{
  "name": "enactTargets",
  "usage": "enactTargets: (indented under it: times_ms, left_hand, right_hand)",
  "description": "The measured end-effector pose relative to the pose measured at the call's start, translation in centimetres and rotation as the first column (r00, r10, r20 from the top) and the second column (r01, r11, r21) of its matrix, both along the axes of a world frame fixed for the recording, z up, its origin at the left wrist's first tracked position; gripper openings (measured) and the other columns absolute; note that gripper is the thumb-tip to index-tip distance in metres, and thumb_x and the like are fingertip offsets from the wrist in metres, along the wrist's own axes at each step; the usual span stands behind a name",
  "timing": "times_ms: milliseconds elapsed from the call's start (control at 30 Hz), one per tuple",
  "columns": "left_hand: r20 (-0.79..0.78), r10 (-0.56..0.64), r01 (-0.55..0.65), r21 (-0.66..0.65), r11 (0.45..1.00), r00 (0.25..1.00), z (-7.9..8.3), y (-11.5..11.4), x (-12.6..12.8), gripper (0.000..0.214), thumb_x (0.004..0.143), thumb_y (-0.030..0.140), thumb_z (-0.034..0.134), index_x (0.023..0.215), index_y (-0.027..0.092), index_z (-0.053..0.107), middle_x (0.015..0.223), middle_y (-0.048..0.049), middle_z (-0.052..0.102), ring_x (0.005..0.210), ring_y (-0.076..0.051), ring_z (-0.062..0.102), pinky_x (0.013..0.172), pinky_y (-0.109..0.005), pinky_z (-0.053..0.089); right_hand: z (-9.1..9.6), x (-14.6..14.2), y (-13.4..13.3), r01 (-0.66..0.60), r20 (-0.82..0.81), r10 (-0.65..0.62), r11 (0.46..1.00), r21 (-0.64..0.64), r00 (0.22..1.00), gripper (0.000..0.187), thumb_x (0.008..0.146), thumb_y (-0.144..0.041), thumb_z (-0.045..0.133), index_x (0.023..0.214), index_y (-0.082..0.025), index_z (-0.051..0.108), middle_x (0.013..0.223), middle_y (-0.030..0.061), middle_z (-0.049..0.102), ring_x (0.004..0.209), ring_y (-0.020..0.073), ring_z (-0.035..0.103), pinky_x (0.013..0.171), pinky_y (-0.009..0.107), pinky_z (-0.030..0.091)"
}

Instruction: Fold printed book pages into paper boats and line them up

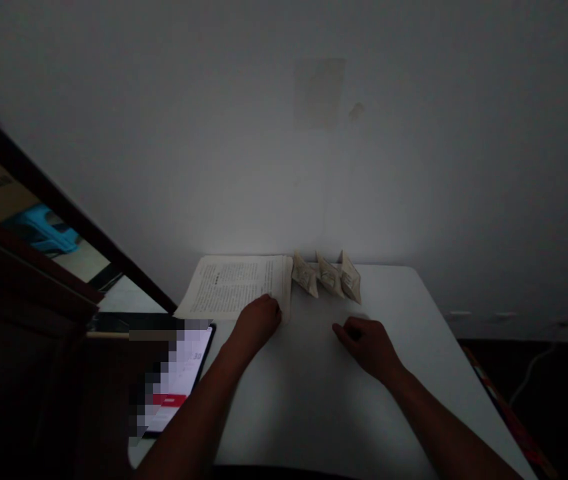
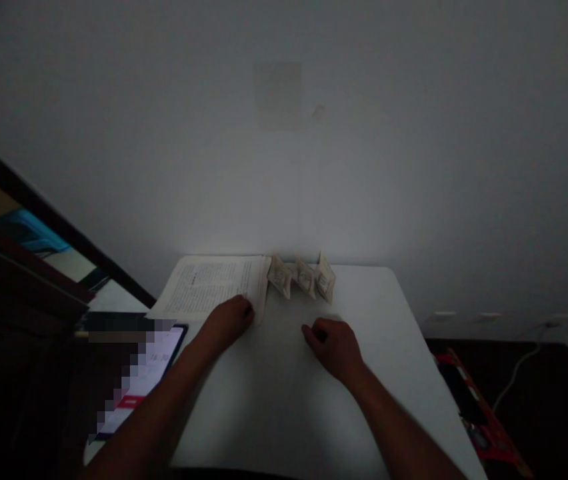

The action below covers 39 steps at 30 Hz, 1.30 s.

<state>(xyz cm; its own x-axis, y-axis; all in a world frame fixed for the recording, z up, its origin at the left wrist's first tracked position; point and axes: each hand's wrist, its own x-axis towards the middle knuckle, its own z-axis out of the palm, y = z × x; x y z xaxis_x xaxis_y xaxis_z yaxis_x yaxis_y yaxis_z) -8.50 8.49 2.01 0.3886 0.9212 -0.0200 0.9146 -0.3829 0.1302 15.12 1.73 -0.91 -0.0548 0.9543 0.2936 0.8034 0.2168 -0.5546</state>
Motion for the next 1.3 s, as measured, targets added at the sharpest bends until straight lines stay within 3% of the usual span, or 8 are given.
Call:
enactTargets:
  times_ms: [200,400,567,867,1300]
  left_hand:
    - [-0.061,-0.106,0.105,-0.008,0.994,0.993,-0.8,0.2,0.3,0.021,0.082,0.006,0.041,0.088,0.01,0.06,0.092,-0.0149,0.06,0.093,-0.023,0.058,0.082,-0.031,0.044]
    - [-0.08,-0.112,0.111,-0.015,0.994,0.99,-1.0,0.4,0.0,0.021,0.082,0.005,0.039,0.091,0.009,0.057,0.092,-0.0153,0.061,0.09,-0.023,0.06,0.08,-0.034,0.045]
    - [-0.062,-0.106,0.104,-0.032,0.994,0.992,-0.6,0.6,-0.2,0.017,0.082,0.009,0.042,0.088,0.011,0.057,0.09,-0.014,0.062,0.089,-0.023,0.061,0.078,-0.032,0.045]
    - [0.037,-0.104,0.104,-0.013,0.994,0.994,1.7,0.1,-1.4,0.015,0.081,0.022,0.05,0.092,0.016,0.059,0.093,-0.0076,0.062,0.082,-0.019,0.06,0.07,-0.026,0.044]
    - [0.028,-0.152,0.152,0.015,0.988,0.988,1.7,0.4,-0.9,0.018,0.076,0.031,0.055,0.082,0.017,0.065,0.085,-0.0061,0.061,0.076,-0.02,0.059,0.068,-0.029,0.044]
  right_hand:
    - [-0.2,0.0,0.1,-0.002,0.0,0.002,1.0,-0.001,1.0,0.041,0.084,-0.044,0.046,0.051,-0.02,0.046,0.047,-0.002,0.048,0.046,0.0122,0.044,0.049,0.024,0.034]
    - [-0.1,0.0,0.1,-0.001,0.001,0.001,1.0,-0.011,1.0,0.04,0.084,-0.042,0.048,0.051,-0.02,0.046,0.047,-0.0027,0.047,0.046,0.0115,0.044,0.05,0.024,0.034]
    - [0.0,0.0,0.1,-0.001,-0.002,0.001,1.0,-0.026,1.0,0.04,0.084,-0.043,0.048,0.051,-0.02,0.043,0.048,-0.0032,0.045,0.046,0.0113,0.043,0.05,0.024,0.032]
    - [-0.1,0.0,0.1,0.001,-0.018,-0.001,0.999,-0.032,1.0,0.04,0.084,-0.042,0.048,0.051,-0.02,0.043,0.048,-0.0029,0.046,0.046,0.0117,0.044,0.05,0.024,0.033]
    - [0.1,0.0,0.0,-0.005,-0.012,0.005,0.999,-0.034,1.0,0.04,0.084,-0.042,0.049,0.051,-0.02,0.045,0.048,-0.0029,0.047,0.046,0.0114,0.045,0.051,0.024,0.033]
